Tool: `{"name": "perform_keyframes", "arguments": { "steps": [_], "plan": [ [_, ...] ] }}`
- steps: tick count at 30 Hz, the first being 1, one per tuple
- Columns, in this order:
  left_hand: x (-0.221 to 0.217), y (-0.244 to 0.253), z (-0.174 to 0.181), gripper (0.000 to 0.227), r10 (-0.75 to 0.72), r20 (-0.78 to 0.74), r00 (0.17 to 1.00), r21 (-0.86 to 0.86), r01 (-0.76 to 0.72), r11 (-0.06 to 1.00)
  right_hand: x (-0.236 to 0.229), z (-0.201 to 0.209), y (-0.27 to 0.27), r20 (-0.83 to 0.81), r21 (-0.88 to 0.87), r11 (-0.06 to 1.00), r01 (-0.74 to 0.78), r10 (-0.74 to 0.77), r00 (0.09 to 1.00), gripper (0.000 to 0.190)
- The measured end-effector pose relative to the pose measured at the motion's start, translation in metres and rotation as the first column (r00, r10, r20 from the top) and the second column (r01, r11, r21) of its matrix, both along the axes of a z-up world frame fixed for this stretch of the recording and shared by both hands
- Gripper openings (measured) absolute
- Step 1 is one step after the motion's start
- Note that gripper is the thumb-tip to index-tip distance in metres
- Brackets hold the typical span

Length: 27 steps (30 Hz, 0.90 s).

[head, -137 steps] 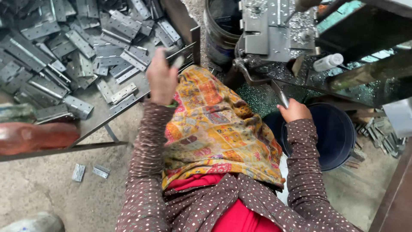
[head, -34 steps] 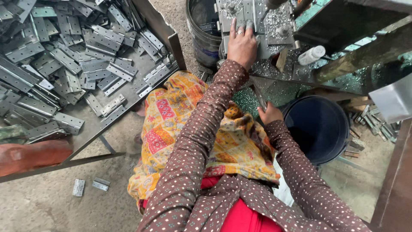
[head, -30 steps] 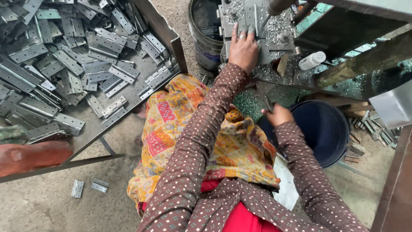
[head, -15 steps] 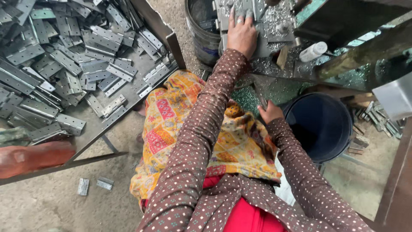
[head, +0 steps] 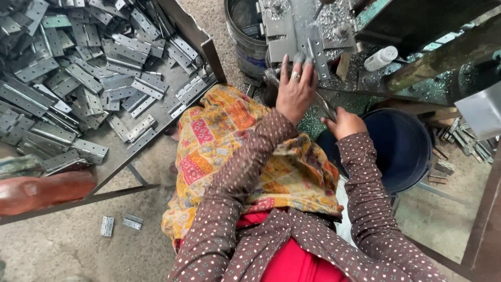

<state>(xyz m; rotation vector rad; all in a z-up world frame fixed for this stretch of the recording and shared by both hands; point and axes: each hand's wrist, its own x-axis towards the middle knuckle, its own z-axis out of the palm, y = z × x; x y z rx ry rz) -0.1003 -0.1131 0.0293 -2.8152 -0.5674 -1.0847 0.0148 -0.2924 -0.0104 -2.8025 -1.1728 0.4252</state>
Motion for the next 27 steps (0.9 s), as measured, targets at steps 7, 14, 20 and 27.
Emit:
{"name": "perform_keyframes", "arguments": {
  "steps": [7,14,20,27],
  "plan": [
    [0.015,0.029,0.020,0.028,-0.139,0.153,0.978,-0.358,0.186,0.915,0.007,-0.006,-0.001,0.006,0.060,0.997,-0.038,0.038,0.999,0.049],
    [0.029,0.076,0.026,0.016,0.021,0.117,0.993,-0.529,0.045,0.847,0.009,-0.013,-0.003,0.009,-0.003,1.000,-0.029,0.029,1.000,0.056],
    [0.043,0.077,0.023,0.016,0.117,0.307,0.944,-0.084,-0.095,0.992,0.008,-0.021,-0.002,0.011,-0.001,0.999,-0.039,0.039,0.999,0.055],
    [0.059,0.075,-0.016,0.022,0.150,-0.259,0.954,-0.099,-0.181,0.978,0.009,-0.015,-0.002,0.007,0.024,0.999,-0.022,0.021,1.000,0.055]
  ]
}}
